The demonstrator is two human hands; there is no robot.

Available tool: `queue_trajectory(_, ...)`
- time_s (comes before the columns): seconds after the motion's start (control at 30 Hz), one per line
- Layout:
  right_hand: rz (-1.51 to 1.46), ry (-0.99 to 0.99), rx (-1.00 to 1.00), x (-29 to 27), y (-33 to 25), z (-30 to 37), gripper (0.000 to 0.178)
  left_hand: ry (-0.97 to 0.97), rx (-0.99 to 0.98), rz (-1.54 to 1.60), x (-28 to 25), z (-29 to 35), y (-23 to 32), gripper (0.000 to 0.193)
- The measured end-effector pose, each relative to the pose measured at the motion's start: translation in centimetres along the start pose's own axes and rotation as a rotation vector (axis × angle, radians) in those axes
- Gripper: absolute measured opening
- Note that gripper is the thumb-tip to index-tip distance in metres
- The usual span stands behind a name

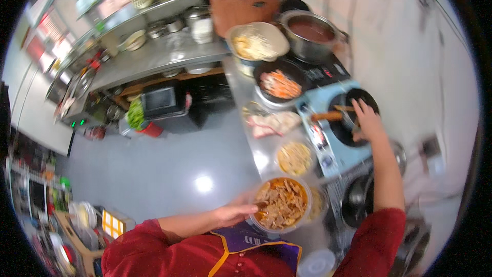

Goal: The person assembles noodle dishes in a commercial kitchen. They transfer cooked meat from a pot into bowls of noodles, add broth and seasonings, and place lids on the containers. The person also briefly checks a tablet and hands a finished bowl to another person.

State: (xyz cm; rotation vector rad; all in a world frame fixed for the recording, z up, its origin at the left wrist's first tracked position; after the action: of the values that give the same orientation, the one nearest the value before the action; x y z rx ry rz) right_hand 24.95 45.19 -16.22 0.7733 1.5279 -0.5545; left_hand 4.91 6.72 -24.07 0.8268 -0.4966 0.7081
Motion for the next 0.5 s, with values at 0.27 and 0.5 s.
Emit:
queue_trajectory(0.27,-0.219,0.016,-0.051,-0.1,-0.9,-1.4,0.053,0.006,0.059,0.084,-0.9,2.8,4.6,0.094)
queue_trajectory(0.5,-0.201,0.56,-0.117,-6.0,-0.9,0.3,0.01,0.108,0.049,0.065,-1.3,0.7,5.7,0.073)
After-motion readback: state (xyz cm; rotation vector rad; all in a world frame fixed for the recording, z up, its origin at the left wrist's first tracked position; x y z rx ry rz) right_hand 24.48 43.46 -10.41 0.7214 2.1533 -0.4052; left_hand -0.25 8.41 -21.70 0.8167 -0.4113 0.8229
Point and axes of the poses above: each hand's wrist, its own z-axis away from the middle knuckle, its own x-axis out of the palm, y = z × x, the point moved 5 cm from there along -z, towards the middle knuckle, and after that the axes turned 14 degrees about y, right-handed, at the moved point
